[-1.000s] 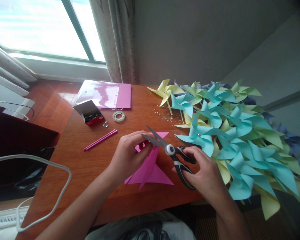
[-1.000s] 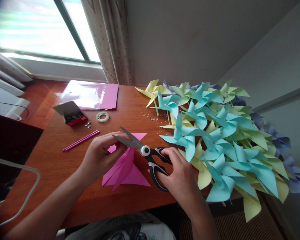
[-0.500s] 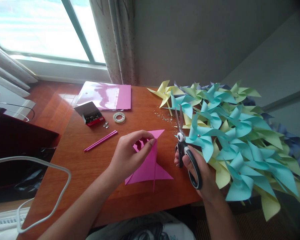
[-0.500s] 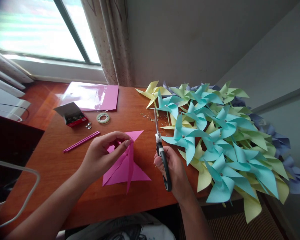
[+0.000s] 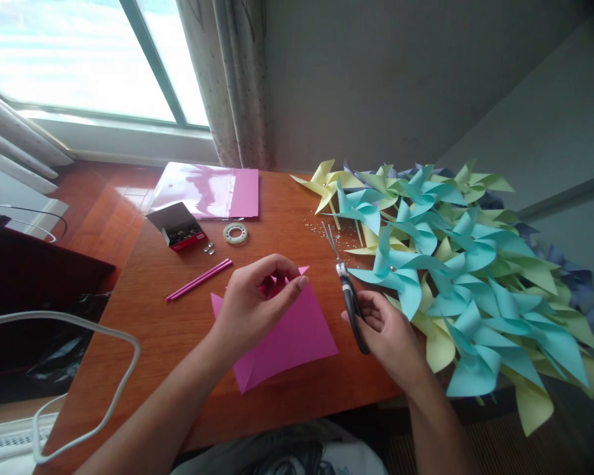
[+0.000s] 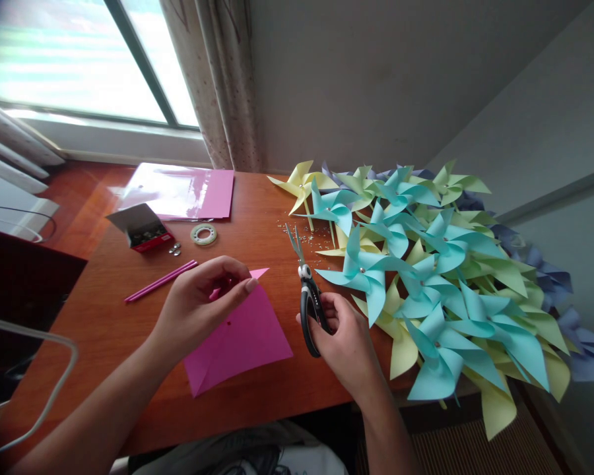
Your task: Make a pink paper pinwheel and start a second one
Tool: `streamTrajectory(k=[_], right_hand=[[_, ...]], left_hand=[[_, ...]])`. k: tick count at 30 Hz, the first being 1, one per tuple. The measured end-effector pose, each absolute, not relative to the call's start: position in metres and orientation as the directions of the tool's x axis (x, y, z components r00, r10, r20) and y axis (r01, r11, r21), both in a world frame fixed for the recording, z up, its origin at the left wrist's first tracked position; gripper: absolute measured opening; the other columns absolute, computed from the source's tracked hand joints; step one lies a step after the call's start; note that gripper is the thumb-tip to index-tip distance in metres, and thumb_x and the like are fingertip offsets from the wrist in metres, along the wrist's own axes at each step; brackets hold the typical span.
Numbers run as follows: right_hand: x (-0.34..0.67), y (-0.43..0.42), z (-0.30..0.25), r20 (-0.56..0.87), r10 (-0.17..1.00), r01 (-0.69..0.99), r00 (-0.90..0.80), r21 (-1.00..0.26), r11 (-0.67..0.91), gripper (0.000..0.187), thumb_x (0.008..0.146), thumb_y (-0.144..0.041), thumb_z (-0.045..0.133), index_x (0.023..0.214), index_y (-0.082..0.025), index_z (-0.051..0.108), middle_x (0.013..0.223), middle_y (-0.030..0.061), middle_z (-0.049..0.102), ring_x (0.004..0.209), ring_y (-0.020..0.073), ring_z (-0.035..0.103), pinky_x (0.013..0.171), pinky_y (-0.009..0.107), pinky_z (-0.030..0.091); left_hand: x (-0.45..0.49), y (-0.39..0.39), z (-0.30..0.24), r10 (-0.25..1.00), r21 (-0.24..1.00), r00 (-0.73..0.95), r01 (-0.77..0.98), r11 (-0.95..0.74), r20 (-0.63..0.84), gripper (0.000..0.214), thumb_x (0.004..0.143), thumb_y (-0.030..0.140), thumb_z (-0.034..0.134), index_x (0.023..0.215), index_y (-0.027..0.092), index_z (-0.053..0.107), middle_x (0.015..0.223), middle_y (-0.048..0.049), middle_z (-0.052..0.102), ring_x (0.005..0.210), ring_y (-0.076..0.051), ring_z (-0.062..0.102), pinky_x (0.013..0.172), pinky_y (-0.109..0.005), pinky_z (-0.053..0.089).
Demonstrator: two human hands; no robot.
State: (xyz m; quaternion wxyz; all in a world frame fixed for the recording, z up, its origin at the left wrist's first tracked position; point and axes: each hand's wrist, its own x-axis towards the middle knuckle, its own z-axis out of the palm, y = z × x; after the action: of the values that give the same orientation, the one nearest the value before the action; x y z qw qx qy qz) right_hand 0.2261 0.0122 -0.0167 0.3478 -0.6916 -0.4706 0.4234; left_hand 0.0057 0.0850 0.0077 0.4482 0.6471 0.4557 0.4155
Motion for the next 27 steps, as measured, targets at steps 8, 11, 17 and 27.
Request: streamTrajectory(k=[8,11,17,27], right_hand=[[0.220,0.012,-0.021,0.076,0.975,0.862,0.210,-0.484,-0.148,0.032,0.081,-0.039,0.067,0.103,-0.015,0.067,0.095,0.0120,0.071,0.085,0.0298,0.070,0.076,0.042,0.057],[0.217,0.011,-0.026,0.156,0.969,0.934,0.190,-0.332,-0.130,0.035,0.083,-0.041,0.065,0.107,-0.014,0.067,0.099,0.0147,0.071,0.090,0.0327,0.069,0.077,0.043,0.056],[0.219,0.011,-0.033,0.190,0.973,0.974,0.134,-0.206,-0.094,0.036,0.086,-0.040,0.064,0.111,-0.015,0.063,0.104,0.0162,0.070,0.091,0.0322,0.068,0.077,0.043,0.056],[0.216,0.010,-0.032,0.149,0.983,0.981,0.103,-0.181,-0.076,0.036,0.086,-0.033,0.064,0.116,-0.013,0.058,0.106,0.0185,0.065,0.098,0.0352,0.064,0.083,0.047,0.055]], left_hand=[[0.002,0.087,0.005,0.975,0.977,0.197,0.163,-0.134,0.101,0.020,0.086,0.034,0.071,0.079,0.017,0.063,0.068,0.0008,0.057,0.060,-0.011,0.049,0.052,-0.022,0.037],[0.002,0.087,0.005,0.977,0.977,0.189,0.168,-0.135,0.102,0.020,0.086,0.034,0.071,0.079,0.017,0.063,0.067,0.0010,0.056,0.059,-0.011,0.048,0.052,-0.023,0.036],[0.002,0.086,0.006,0.975,0.979,0.200,0.154,-0.132,0.100,0.019,0.087,0.034,0.070,0.080,0.018,0.064,0.067,0.0003,0.057,0.060,-0.012,0.050,0.052,-0.023,0.037],[0.004,0.085,0.005,0.978,0.982,0.183,0.146,-0.123,0.096,0.018,0.087,0.032,0.070,0.079,0.018,0.064,0.067,0.0004,0.058,0.059,-0.011,0.050,0.051,-0.022,0.038]])
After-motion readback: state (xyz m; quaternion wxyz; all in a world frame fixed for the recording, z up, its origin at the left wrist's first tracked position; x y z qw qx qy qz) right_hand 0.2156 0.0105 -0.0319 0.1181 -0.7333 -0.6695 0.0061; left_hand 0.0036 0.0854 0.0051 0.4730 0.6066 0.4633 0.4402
